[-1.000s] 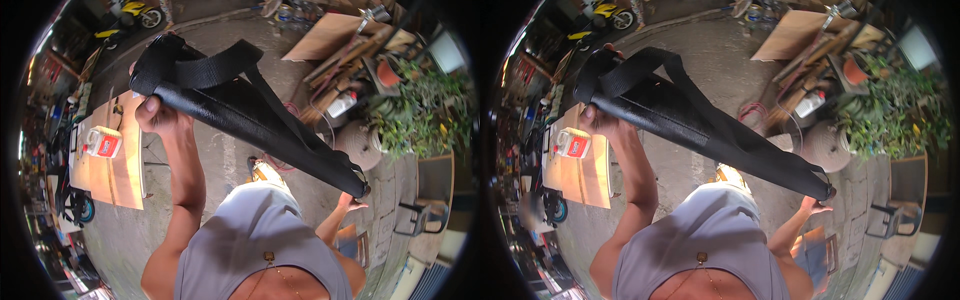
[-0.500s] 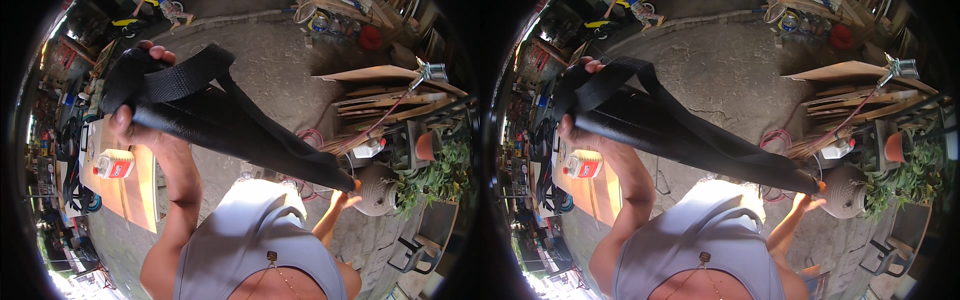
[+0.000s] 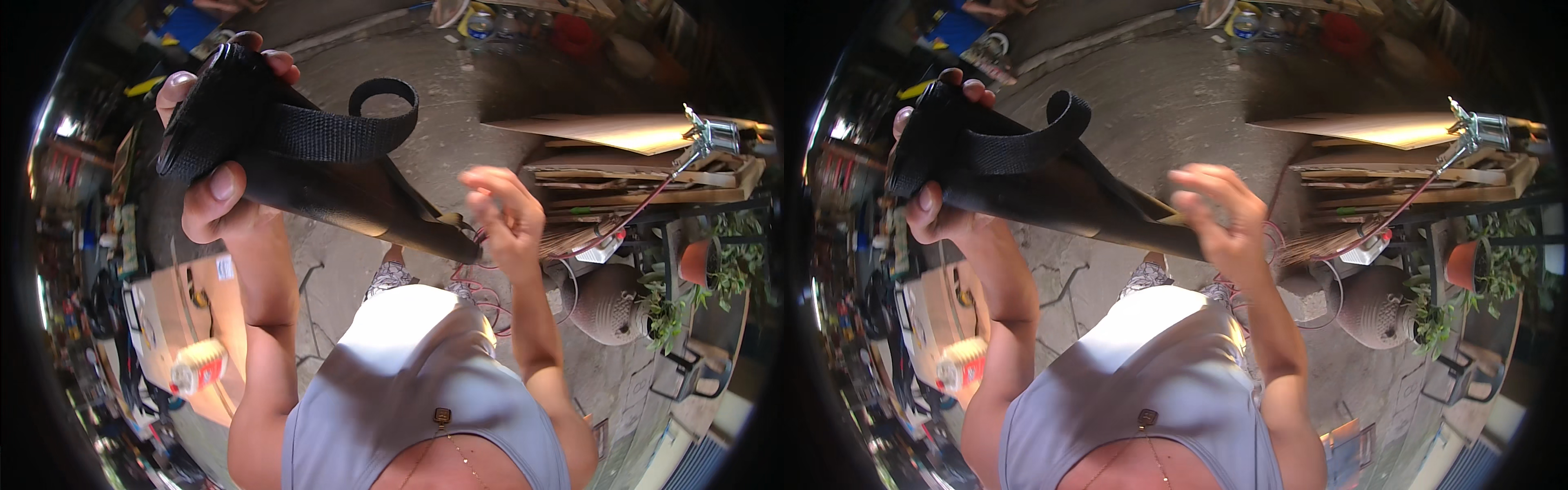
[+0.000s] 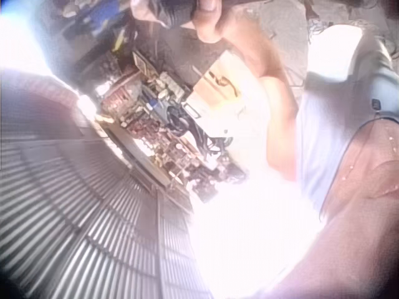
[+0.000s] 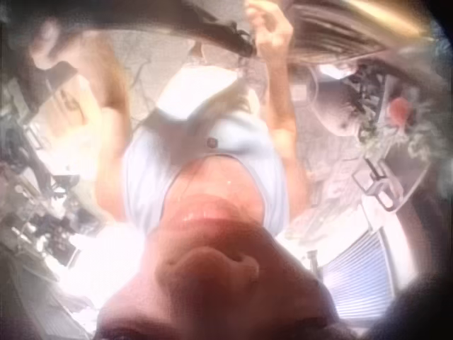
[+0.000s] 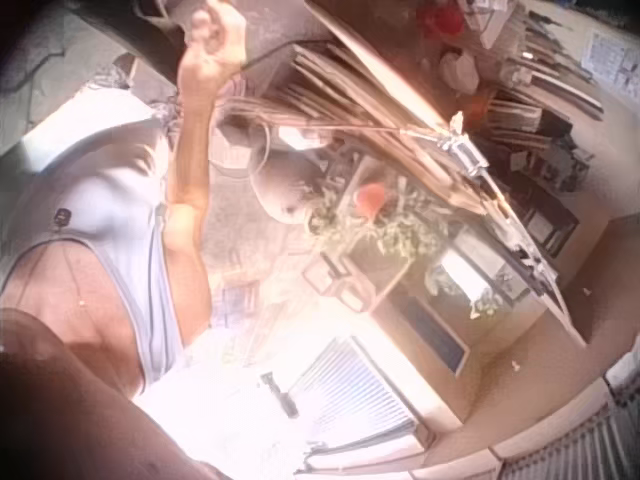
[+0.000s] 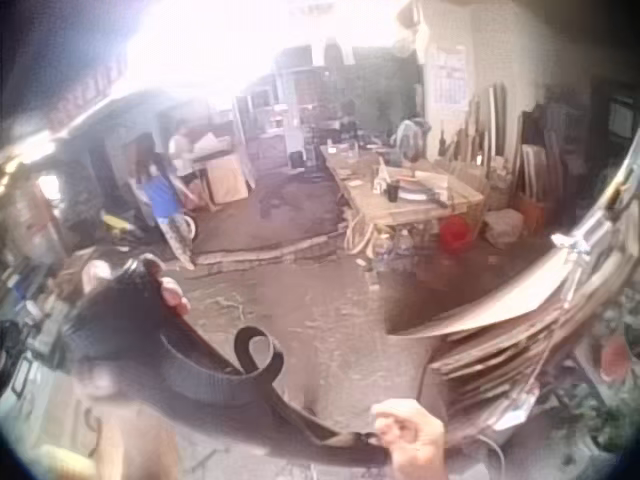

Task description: The person uses a spray gun to apply black paint to a long cylindrical object, likely a bag or case, in an outdoor workshop area. They rotate the object to cover different sides, then move indoors to inspect the painted surface and handle the object's strap and zipper.

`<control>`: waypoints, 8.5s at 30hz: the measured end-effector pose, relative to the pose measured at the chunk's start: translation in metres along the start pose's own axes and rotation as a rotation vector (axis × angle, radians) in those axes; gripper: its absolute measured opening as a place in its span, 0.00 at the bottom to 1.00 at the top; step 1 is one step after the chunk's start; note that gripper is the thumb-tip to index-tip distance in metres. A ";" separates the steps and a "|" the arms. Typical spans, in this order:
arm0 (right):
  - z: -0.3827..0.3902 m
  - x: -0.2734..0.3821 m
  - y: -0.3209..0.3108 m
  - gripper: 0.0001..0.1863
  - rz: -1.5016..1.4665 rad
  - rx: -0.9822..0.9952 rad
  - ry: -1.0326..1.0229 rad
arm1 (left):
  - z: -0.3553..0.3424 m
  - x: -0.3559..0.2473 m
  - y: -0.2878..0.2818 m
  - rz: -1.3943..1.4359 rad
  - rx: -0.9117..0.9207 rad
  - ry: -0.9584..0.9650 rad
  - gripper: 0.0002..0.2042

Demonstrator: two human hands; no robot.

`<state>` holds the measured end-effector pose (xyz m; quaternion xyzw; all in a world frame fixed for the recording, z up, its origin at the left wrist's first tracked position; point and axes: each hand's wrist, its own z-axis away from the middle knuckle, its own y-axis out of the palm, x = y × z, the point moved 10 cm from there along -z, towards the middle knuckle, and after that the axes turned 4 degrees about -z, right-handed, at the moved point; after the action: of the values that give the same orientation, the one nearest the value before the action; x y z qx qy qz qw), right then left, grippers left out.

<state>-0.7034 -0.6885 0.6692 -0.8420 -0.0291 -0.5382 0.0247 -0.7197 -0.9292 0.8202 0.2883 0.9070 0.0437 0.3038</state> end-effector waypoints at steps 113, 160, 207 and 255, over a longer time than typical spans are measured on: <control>-0.790 -0.247 -0.779 0.26 0.913 -1.160 -0.357 | -0.771 1.129 0.300 1.196 0.611 0.100 0.30; -0.968 -0.318 -1.517 0.08 1.291 -0.858 -0.381 | -0.899 1.750 0.698 0.689 0.544 -0.246 0.28; -1.128 -0.239 -2.397 0.28 0.445 -1.003 -0.170 | -1.103 2.282 1.395 -0.402 0.558 0.448 0.47; -1.214 -0.280 -3.227 0.38 0.521 -1.077 -0.197 | -1.249 2.916 1.986 1.520 0.363 -0.951 0.32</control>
<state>-2.1630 2.4344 0.9574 -0.7612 0.4525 -0.3730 -0.2769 -2.3464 2.4409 0.8062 0.8388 0.2452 -0.0347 0.4849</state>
